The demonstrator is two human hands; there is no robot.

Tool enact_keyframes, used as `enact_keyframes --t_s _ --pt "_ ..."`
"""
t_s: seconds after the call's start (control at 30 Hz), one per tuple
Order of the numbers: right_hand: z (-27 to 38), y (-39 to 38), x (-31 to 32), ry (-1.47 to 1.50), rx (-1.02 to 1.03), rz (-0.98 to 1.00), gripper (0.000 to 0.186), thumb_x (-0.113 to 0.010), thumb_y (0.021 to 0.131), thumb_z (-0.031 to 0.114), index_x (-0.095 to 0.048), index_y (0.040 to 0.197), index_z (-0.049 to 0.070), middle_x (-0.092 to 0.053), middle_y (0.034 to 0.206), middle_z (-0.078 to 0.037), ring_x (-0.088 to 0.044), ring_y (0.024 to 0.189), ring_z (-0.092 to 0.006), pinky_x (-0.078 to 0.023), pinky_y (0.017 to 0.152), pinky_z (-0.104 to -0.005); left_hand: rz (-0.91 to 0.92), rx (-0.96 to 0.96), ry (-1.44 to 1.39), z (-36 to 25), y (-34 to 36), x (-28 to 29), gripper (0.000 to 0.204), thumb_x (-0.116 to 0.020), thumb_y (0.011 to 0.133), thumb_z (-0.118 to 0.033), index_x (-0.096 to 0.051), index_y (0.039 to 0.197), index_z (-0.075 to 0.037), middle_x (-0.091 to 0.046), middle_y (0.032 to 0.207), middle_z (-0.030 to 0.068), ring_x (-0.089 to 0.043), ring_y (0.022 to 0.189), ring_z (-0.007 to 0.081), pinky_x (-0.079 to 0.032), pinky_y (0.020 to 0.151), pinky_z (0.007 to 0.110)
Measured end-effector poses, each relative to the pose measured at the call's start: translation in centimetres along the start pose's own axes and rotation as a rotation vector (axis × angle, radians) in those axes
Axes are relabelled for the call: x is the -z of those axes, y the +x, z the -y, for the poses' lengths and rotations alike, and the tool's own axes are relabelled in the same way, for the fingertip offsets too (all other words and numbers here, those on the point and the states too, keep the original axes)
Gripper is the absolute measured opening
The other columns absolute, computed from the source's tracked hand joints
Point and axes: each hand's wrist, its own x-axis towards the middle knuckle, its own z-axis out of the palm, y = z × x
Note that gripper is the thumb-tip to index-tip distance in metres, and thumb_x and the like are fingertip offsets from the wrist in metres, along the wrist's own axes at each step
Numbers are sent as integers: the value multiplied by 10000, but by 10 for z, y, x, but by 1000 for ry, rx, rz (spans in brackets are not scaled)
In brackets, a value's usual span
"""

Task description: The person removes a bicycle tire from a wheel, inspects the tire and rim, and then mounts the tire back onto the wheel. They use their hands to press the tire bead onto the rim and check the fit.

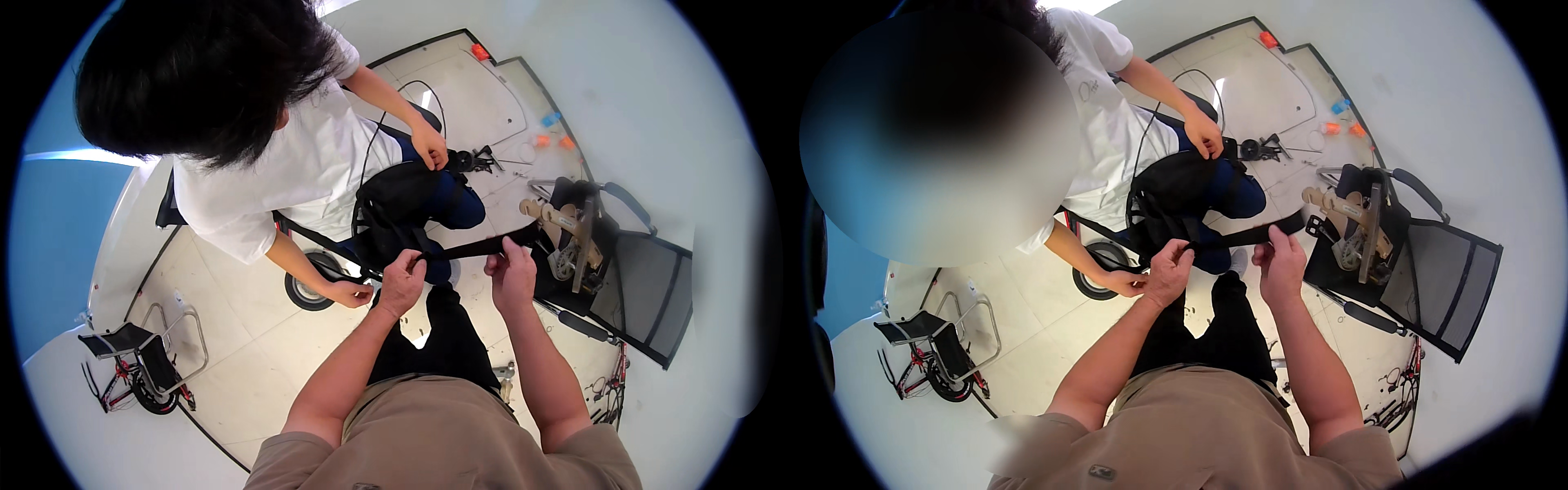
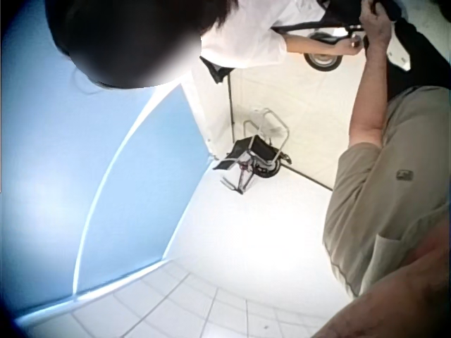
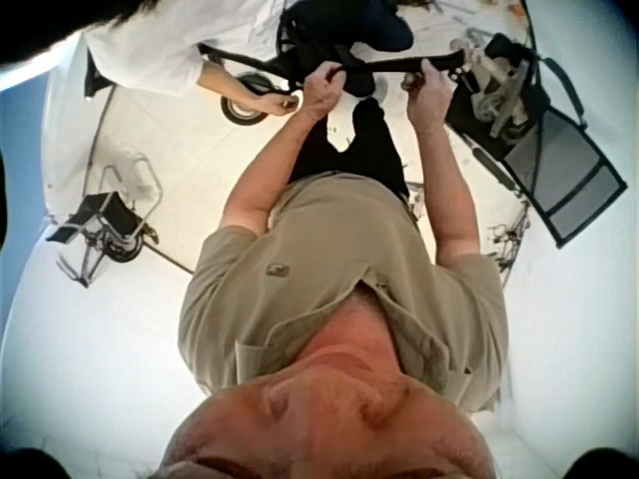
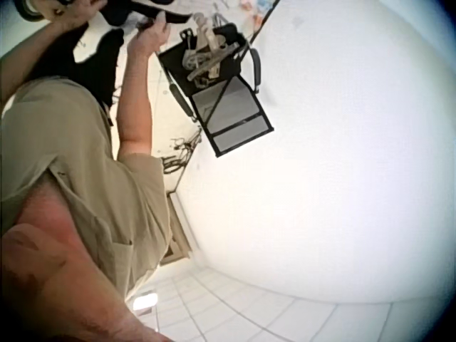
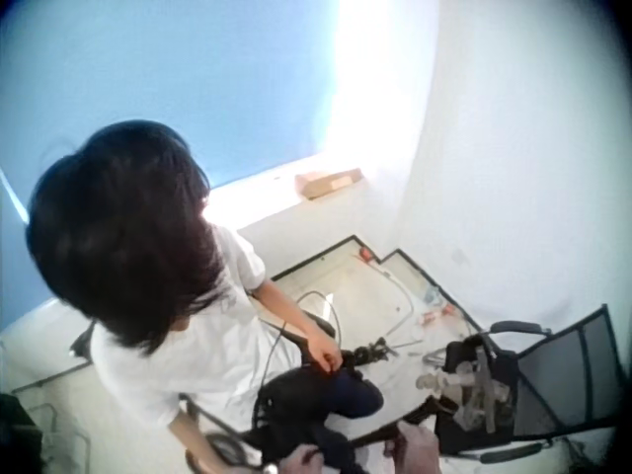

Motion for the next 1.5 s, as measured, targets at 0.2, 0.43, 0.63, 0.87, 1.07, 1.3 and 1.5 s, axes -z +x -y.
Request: enact_keyframes --t_s 0.2,0.43,0.63,0.87,1.07,1.3,1.5 --pt "8 8 1 46 76 37 124 -605 989 130 -648 984 14 -678 831 -80 -633 670 -164 -503 615 -316 70 51 -254 -18 6 4 118 -590 999 -46 -648 1090 1 -709 901 32 -670 836 87 -541 773 242" --pt "12 -70 -2 -317 162 428 191 -606 933 -80 -699 1089 -23 -698 1171 -155 -712 905 -205 -590 837 -349 156 74 -370 4 12 16 146 -557 1009 -16 -638 1130 -1 -715 998 48 -675 923 111 -541 846 261" --pt "-18 -91 5 -666 224 755 177 -664 871 -40 -714 1032 15 -736 1008 -77 -698 938 -157 -552 839 -286 292 160 -527 -1 22 27 217 -509 969 35 -643 1133 -10 -717 1016 58 -675 918 126 -542 887 273" --pt "-32 -88 1 -713 219 824 145 -701 854 18 -672 996 12 -701 944 -77 -652 851 -160 -522 741 -301 379 183 -177 -6 19 50 236 -490 879 43 -663 1031 -6 -625 867 -22 -541 794 64 -441 732 220" --pt "-56 -86 0 -864 441 846 292 -758 833 116 -509 712 22 -540 650 -150 -567 606 -307 -436 562 -416 455 296 -207 8 10 80 217 -454 883 70 -650 916 -17 -619 840 -28 -532 816 57 -437 749 217" --pt "-73 -88 -8 -836 583 1011 184 -730 765 86 -746 946 59 -705 864 -77 -656 809 -291 -520 779 -411 493 429 -471 0 9 87 348 -436 891 127 -674 1083 -39 -684 964 30 -639 903 132 -511 853 280" --pt "-85 -89 -3 -905 449 1052 187 -704 741 88 -750 914 32 -706 872 -135 -671 872 -324 -534 844 -429 500 535 -673 -43 11 74 276 -566 928 50 -668 1162 -54 -671 1030 11 -654 892 139 -522 843 287"
